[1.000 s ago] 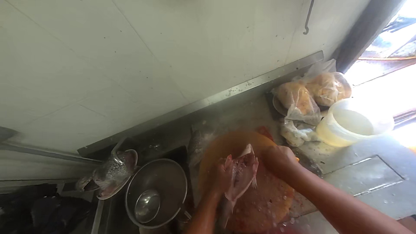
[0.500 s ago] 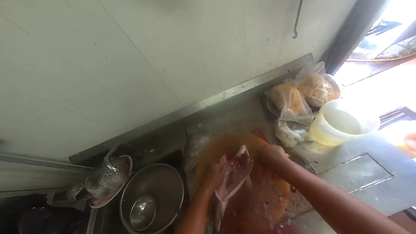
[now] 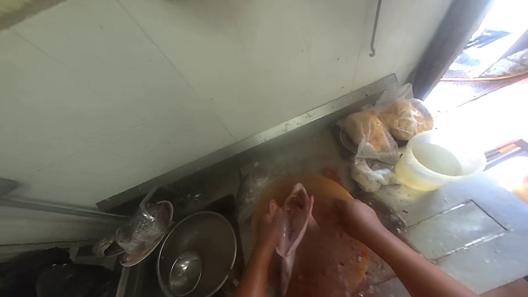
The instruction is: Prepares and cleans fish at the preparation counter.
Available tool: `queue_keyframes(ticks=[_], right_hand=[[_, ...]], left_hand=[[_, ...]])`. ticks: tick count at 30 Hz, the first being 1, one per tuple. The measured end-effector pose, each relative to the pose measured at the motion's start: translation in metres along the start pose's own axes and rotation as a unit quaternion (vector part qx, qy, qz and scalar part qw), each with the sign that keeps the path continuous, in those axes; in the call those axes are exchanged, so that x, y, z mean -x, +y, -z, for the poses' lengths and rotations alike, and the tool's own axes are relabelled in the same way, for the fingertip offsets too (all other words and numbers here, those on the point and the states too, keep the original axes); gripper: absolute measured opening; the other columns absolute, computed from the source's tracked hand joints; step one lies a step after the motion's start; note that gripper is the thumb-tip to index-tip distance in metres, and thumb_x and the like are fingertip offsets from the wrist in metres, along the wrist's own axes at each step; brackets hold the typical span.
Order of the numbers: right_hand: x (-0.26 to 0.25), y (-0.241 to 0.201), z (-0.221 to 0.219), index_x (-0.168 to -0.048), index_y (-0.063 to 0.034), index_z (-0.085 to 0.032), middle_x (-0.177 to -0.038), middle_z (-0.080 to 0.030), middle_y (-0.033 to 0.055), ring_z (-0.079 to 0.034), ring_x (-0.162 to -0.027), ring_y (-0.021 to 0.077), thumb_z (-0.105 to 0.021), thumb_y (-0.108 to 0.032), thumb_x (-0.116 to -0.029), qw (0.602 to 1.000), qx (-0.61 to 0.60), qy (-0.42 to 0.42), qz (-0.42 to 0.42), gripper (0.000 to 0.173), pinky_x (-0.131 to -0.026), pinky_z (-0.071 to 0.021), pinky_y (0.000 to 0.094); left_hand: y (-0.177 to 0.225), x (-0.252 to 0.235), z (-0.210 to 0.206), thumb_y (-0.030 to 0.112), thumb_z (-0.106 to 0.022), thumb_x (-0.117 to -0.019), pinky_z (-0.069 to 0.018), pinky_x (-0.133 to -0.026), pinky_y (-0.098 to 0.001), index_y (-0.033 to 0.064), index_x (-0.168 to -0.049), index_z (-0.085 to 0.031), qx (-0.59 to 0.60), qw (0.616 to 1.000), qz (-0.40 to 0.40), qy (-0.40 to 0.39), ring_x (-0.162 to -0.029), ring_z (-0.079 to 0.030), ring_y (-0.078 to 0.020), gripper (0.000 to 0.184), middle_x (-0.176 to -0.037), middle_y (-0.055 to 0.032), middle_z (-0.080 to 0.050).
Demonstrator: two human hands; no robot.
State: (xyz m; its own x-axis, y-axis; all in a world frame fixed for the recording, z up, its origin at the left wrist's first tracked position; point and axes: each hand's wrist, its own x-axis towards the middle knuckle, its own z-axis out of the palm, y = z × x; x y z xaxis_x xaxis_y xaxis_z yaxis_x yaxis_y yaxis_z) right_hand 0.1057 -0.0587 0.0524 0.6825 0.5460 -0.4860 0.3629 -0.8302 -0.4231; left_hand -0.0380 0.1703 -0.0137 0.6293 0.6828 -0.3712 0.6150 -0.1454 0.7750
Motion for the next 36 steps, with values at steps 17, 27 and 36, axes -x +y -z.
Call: queue_keyframes(ticks=[17, 27, 36], right_hand=[[0.096, 0.057, -0.066, -0.118, -0.0087, -0.066, -0.088, -0.073, 0.0094, -0.073, -0.074, 0.026, -0.05, -0.029, -0.1063, 0.983, -0.173, 0.011, 0.069, 0.029, -0.07, -0.0614, 0.0518], [0.05, -0.053, -0.052, -0.135, -0.0049, -0.055, -0.119, -0.067, 0.0229, -0.068, -0.109, 0.0418, -0.047, -0.016, -0.1048, 0.996, 0.006, -0.06, 0.071, 0.033, -0.089, -0.056, 0.0599], [0.065, -0.079, -0.083, -0.136, 0.0004, -0.052, -0.121, -0.065, 0.0246, -0.07, -0.104, 0.042, -0.045, -0.008, -0.1042, 0.994, 0.045, -0.084, 0.061, 0.033, -0.084, -0.0589, 0.0568]], left_hand=[[-0.002, 0.035, 0.032, 0.028, -0.067, -0.0932, -0.0511, -0.103, -0.0555, 0.0126, -0.138, -0.062, -0.486, 0.833, -0.262, -0.032, -0.126, -0.059, -0.0368, 0.048, -0.134, -0.0143, -0.064], [0.022, 0.034, 0.036, 0.028, -0.048, -0.1035, -0.0522, -0.1, -0.0492, 0.0055, -0.116, -0.069, -0.396, 0.901, -0.148, -0.095, -0.112, -0.067, -0.0287, 0.033, -0.115, -0.0131, -0.07], [0.022, 0.041, 0.025, 0.03, -0.046, -0.1044, -0.0548, -0.091, -0.0492, 0.0063, -0.108, -0.069, -0.365, 0.925, -0.09, -0.051, -0.102, -0.068, -0.0277, 0.034, -0.104, -0.0122, -0.07]])
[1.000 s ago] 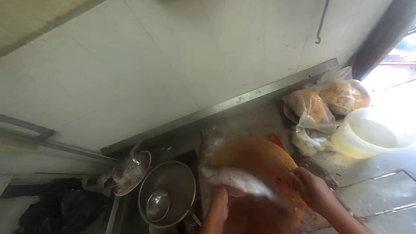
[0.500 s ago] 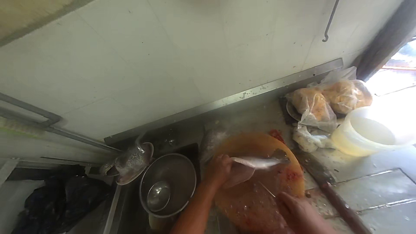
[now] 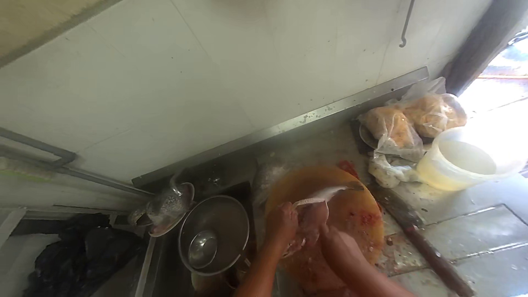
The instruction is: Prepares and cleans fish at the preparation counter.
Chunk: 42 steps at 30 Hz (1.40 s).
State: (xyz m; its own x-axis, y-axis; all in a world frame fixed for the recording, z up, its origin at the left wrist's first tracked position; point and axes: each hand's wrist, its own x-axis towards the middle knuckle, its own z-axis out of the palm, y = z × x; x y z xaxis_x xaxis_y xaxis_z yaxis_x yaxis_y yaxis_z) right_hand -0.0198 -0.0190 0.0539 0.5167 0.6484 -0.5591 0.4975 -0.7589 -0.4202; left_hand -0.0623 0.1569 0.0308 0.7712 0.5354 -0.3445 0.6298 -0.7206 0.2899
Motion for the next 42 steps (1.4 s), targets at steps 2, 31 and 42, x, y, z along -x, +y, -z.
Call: queue_keyframes(ticks=[2, 31, 42], right_hand=[[-0.003, -0.006, -0.004, -0.138, 0.0032, -0.048, -0.125, -0.062, 0.0259, -0.07, -0.106, 0.0425, -0.046, -0.005, -0.1035, 1.0, 0.012, -0.013, -0.016, 0.036, -0.085, -0.0593, 0.0557], [0.011, -0.002, -0.021, -0.14, 0.003, -0.048, -0.12, -0.063, 0.0262, -0.07, -0.096, 0.0448, -0.046, -0.007, -0.1044, 0.989, 0.07, -0.063, 0.109, 0.037, -0.079, -0.0593, 0.0593], [0.003, 0.013, 0.011, -0.141, 0.0005, -0.052, -0.124, -0.064, 0.027, -0.069, -0.102, 0.0461, -0.044, -0.009, -0.1057, 0.996, 0.05, -0.022, 0.065, 0.037, -0.083, -0.0573, 0.0618]], left_hand=[[-0.002, 0.003, -0.005, 0.031, -0.046, -0.105, -0.055, -0.09, -0.0502, 0.0056, -0.107, -0.069, 0.006, 1.0, 0.01, -0.004, -0.101, -0.068, -0.0287, 0.034, -0.102, -0.0128, -0.07], [-0.008, -0.004, -0.003, 0.028, -0.05, -0.104, -0.055, -0.089, -0.0509, 0.0059, -0.111, -0.067, 0.026, 1.0, 0.008, -0.016, -0.099, -0.068, -0.0295, 0.029, -0.101, -0.0137, -0.069], [-0.007, -0.007, -0.001, 0.029, -0.05, -0.1046, -0.0545, -0.091, -0.0525, 0.0063, -0.114, -0.068, 0.025, 0.999, 0.013, -0.021, -0.102, -0.068, -0.0298, 0.031, -0.104, -0.0139, -0.07]])
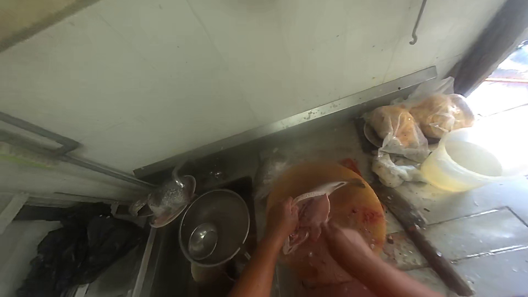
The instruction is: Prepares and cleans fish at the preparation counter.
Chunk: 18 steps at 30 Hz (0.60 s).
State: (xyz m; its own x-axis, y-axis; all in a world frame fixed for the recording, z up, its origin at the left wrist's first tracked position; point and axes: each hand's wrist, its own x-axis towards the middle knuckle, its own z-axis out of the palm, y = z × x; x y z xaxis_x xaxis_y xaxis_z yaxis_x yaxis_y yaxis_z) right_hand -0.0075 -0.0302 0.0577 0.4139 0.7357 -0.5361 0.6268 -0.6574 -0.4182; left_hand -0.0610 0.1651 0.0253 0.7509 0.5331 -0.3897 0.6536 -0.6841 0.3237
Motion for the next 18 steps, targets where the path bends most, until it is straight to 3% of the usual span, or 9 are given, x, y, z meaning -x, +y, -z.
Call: queue_keyframes(ticks=[3, 6, 9, 11, 15, 18], right_hand=[[-0.004, -0.003, -0.007, -0.144, 0.0023, -0.046, -0.127, -0.06, 0.0284, -0.068, -0.103, 0.0472, -0.046, -0.006, -0.1044, 0.999, 0.008, -0.025, -0.023, 0.041, -0.085, -0.0575, 0.0622], [0.005, -0.004, -0.016, -0.137, 0.0029, -0.052, -0.122, -0.063, 0.0268, -0.069, -0.1, 0.0456, -0.047, -0.006, -0.1035, 0.999, 0.021, -0.044, 0.015, 0.035, -0.081, -0.058, 0.0607], [-0.003, 0.003, 0.002, -0.144, 0.0022, -0.048, -0.125, -0.062, 0.0269, -0.069, -0.102, 0.0457, -0.043, -0.007, -0.1053, 1.0, 0.022, -0.006, -0.014, 0.04, -0.084, -0.0578, 0.0602], [-0.004, -0.002, -0.008, -0.144, 0.0039, -0.046, -0.126, -0.06, 0.0277, -0.069, -0.104, 0.0461, -0.044, -0.005, -0.1046, 0.999, 0.028, -0.026, -0.025, 0.041, -0.084, -0.058, 0.0601], [0.013, -0.002, -0.032, -0.137, -0.0005, -0.053, -0.121, -0.064, 0.0253, -0.069, -0.099, 0.0451, -0.046, -0.007, -0.1039, 0.996, 0.03, -0.065, 0.051, 0.035, -0.08, -0.0578, 0.0611], [0.025, 0.028, -0.035, -0.134, -0.0058, -0.061, -0.117, -0.069, 0.0219, -0.073, -0.093, 0.0412, -0.048, -0.014, -0.1042, 0.994, -0.017, 0.105, 0.0, 0.033, -0.074, -0.0603, 0.0587]], left_hand=[[-0.001, 0.004, -0.007, 0.03, -0.05, -0.1047, -0.0552, -0.089, -0.0518, 0.0072, -0.112, -0.068, -0.011, 1.0, -0.011, -0.001, -0.1, -0.068, -0.0293, 0.03, -0.102, -0.0128, -0.07], [0.003, 0.002, -0.005, 0.031, -0.049, -0.1042, -0.0551, -0.092, -0.0517, 0.0071, -0.113, -0.068, -0.015, 1.0, -0.021, 0.008, -0.103, -0.068, -0.029, 0.032, -0.105, -0.0128, -0.07], [0.003, 0.005, -0.004, 0.031, -0.049, -0.1049, -0.0544, -0.093, -0.0503, 0.0069, -0.114, -0.068, -0.019, 1.0, -0.008, 0.002, -0.105, -0.067, -0.0285, 0.032, -0.109, -0.0124, -0.069], [0.003, 0.009, -0.008, 0.03, -0.049, -0.105, -0.0549, -0.092, -0.0506, 0.0077, -0.115, -0.068, -0.023, 1.0, -0.008, -0.002, -0.106, -0.068, -0.0284, 0.03, -0.11, -0.0121, -0.069], [0.005, 0.007, -0.004, 0.028, -0.048, -0.1041, -0.0551, -0.093, -0.05, 0.0065, -0.114, -0.068, -0.025, 0.999, -0.022, 0.01, -0.105, -0.068, -0.029, 0.031, -0.107, -0.013, -0.07], [0.0, 0.008, -0.003, 0.03, -0.05, -0.1044, -0.0548, -0.091, -0.0514, 0.0068, -0.114, -0.068, -0.002, 1.0, -0.007, -0.002, -0.102, -0.068, -0.0296, 0.031, -0.105, -0.0133, -0.07]])
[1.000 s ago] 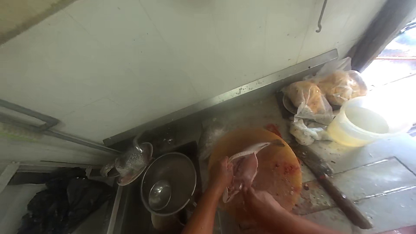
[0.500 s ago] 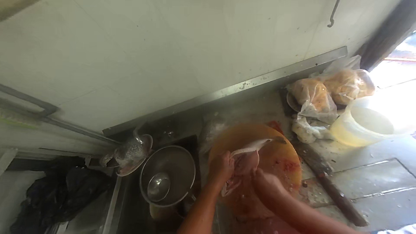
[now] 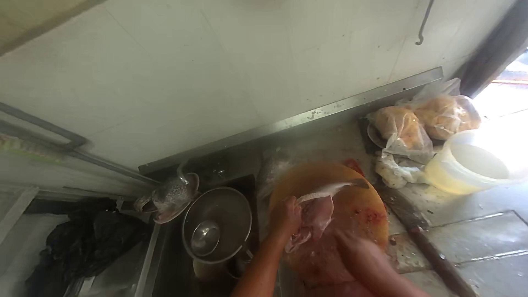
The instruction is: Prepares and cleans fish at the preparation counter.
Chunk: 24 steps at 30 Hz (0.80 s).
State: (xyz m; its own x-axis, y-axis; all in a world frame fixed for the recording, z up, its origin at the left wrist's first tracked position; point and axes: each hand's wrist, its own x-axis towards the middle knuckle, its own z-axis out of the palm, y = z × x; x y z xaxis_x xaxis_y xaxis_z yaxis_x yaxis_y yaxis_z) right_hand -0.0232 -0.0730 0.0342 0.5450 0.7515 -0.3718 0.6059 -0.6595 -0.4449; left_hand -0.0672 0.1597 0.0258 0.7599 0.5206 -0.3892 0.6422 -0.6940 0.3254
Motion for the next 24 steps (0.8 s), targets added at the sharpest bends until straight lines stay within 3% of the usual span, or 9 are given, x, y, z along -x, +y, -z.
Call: queue_keyframes(ticks=[3, 6, 9, 12, 15, 18, 22, 24], right_hand=[[-0.006, 0.024, 0.001, -0.137, -0.0038, -0.059, -0.119, -0.066, 0.0231, -0.071, -0.096, 0.0416, -0.057, -0.012, -0.1011, 0.989, 0.018, 0.129, -0.077, 0.037, -0.076, -0.0607, 0.0553], [-0.013, 0.024, -0.002, -0.141, -0.0029, -0.059, -0.137, -0.056, 0.0301, -0.055, -0.126, 0.0513, -0.061, -0.01, -0.0982, 0.986, 0.014, 0.168, -0.02, 0.043, -0.098, -0.049, 0.0679], [-0.034, -0.003, -0.008, -0.122, -0.0118, -0.073, -0.122, -0.068, 0.0166, -0.063, -0.118, 0.0383, -0.06, -0.004, -0.0967, 0.974, -0.014, 0.169, 0.15, 0.029, -0.096, -0.0538, 0.0588], [-0.072, -0.018, -0.027, -0.12, -0.0157, -0.072, -0.114, -0.068, 0.0102, -0.065, -0.111, 0.0305, -0.06, 0.002, -0.0935, 0.957, 0.009, 0.125, 0.263, 0.034, -0.091, -0.0577, 0.05], [-0.093, -0.022, -0.045, -0.118, -0.0141, -0.073, -0.115, -0.067, 0.0092, -0.064, -0.112, 0.0305, -0.06, 0.0, -0.0935, 0.952, 0.057, 0.105, 0.283, 0.031, -0.09, -0.0562, 0.0506], [-0.094, -0.014, -0.059, -0.116, -0.0151, -0.073, -0.112, -0.067, 0.0074, -0.064, -0.109, 0.0287, -0.063, -0.004, -0.0928, 0.94, 0.074, 0.15, 0.296, 0.028, -0.088, -0.0568, 0.0485], [-0.096, 0.0, -0.07, -0.12, -0.0142, -0.072, -0.114, -0.067, 0.0068, -0.064, -0.108, 0.0271, -0.063, -0.005, -0.0937, 0.93, 0.091, 0.179, 0.307, 0.029, -0.089, -0.0577, 0.0444], [-0.098, -0.002, -0.066, -0.115, -0.0132, -0.073, -0.109, -0.068, 0.007, -0.066, -0.106, 0.0266, -0.063, -0.005, -0.094, 0.934, 0.095, 0.171, 0.299, 0.025, -0.089, -0.0585, 0.0438]], left_hand=[[-0.003, 0.0, 0.0, 0.03, -0.052, -0.1041, -0.0553, -0.089, -0.051, 0.0081, -0.113, -0.067, 0.004, 1.0, 0.005, -0.007, -0.101, -0.068, -0.0282, 0.028, -0.106, -0.0116, -0.069], [-0.003, -0.002, 0.001, 0.03, -0.053, -0.104, -0.0552, -0.09, -0.0514, 0.0078, -0.112, -0.067, 0.013, 1.0, -0.002, -0.009, -0.102, -0.068, -0.0283, 0.027, -0.106, -0.0119, -0.069], [-0.008, -0.004, 0.004, 0.029, -0.055, -0.1038, -0.0551, -0.09, -0.0535, 0.0064, -0.113, -0.068, 0.026, 0.999, -0.019, -0.016, -0.102, -0.068, -0.0302, 0.027, -0.107, -0.014, -0.069], [-0.011, -0.007, 0.003, 0.029, -0.054, -0.1045, -0.0552, -0.087, -0.0536, 0.0063, -0.111, -0.067, 0.033, 0.999, -0.035, -0.023, -0.098, -0.067, -0.03, 0.027, -0.103, -0.0136, -0.068], [-0.015, -0.009, 0.004, 0.03, -0.053, -0.1049, -0.0556, -0.087, -0.0531, 0.0078, -0.111, -0.068, 0.049, 0.998, -0.036, -0.023, -0.096, -0.068, -0.0286, 0.027, -0.101, -0.0122, -0.069], [-0.018, -0.008, 0.002, 0.032, -0.054, -0.1044, -0.0561, -0.083, -0.052, 0.0093, -0.107, -0.068, 0.056, 0.997, -0.044, -0.018, -0.092, -0.068, -0.0272, 0.026, -0.097, -0.0104, -0.068], [-0.017, -0.007, 0.003, 0.03, -0.053, -0.1045, -0.0558, -0.085, -0.052, 0.0102, -0.108, -0.068, 0.048, 0.997, -0.047, -0.026, -0.095, -0.068, -0.0272, 0.025, -0.1, -0.0101, -0.068], [-0.016, -0.007, 0.004, 0.03, -0.054, -0.1042, -0.056, -0.085, -0.0519, 0.0102, -0.108, -0.068, 0.043, 0.997, -0.049, -0.027, -0.097, -0.068, -0.0273, 0.025, -0.101, -0.0102, -0.069]])
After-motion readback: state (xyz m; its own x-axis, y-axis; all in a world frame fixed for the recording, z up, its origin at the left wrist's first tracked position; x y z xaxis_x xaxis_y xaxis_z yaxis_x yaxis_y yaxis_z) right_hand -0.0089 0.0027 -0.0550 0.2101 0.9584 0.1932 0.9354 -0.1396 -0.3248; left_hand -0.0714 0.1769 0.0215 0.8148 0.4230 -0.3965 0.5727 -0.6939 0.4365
